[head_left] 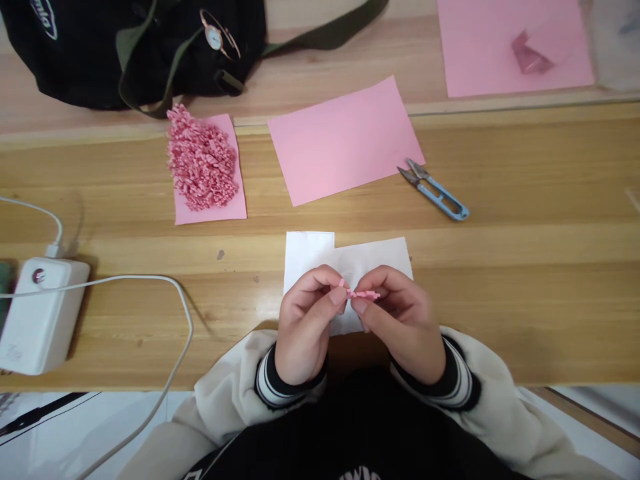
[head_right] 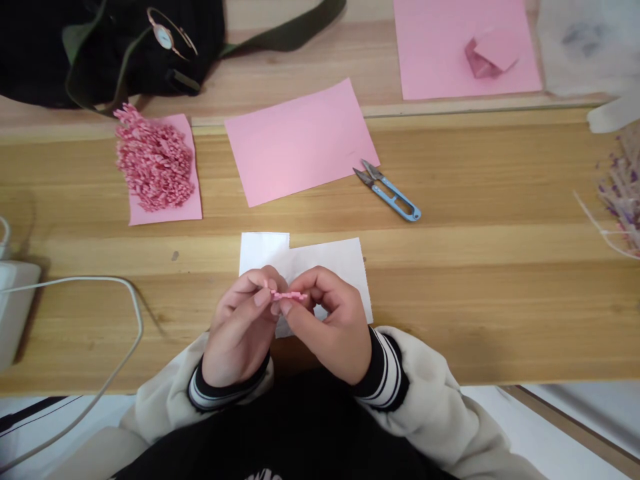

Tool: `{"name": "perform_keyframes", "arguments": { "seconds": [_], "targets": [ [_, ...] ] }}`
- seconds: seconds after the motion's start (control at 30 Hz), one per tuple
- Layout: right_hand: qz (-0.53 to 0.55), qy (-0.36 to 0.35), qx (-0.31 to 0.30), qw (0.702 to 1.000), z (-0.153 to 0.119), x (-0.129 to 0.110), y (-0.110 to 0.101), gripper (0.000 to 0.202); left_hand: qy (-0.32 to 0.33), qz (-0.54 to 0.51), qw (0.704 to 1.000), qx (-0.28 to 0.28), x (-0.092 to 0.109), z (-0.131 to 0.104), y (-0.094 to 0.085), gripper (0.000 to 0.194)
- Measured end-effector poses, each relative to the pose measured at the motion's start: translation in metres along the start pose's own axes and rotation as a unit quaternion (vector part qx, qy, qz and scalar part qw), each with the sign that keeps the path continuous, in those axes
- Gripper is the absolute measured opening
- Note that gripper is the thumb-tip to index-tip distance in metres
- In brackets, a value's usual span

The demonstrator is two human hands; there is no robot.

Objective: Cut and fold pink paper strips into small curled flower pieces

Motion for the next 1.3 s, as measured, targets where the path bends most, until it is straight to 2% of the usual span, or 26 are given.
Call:
{"name": "perform_keyframes", "arguments": {
  "seconds": [0.7, 0.97, 1.3],
  "targets": [
    [-0.009, -0.014, 0.009, 1.000, -0.0018, -0.0004, -0.0012, 0.007, -0.006, -0.005, 1.000, -0.001, -0.0026, -0.0008, -0.0013, 0.011],
    [-0.043, -0.032, 0.018, 0.998, -0.0022, -0.0041, -0.0013, 0.007, -0.001, -0.002, 1.000, 0.010, -0.0021, 0.0001, -0.0019, 0.017],
    [-0.009, -0.014, 0.006, 1.000, -0.0019, 0.0000, -0.0009, 0.007, 0.015, -0.012, 1.000, -0.016, -0.0004, -0.0003, 0.0007, 0.011]
  ]
}}
Point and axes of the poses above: each hand's wrist, its own z-axis towards the middle knuckle, its own y-axis out of the palm, x = y × z, the point moved 6 cm from there along z, towards the middle knuckle, and after that the axes turned 2 degrees about z, right-handed, at the moved point
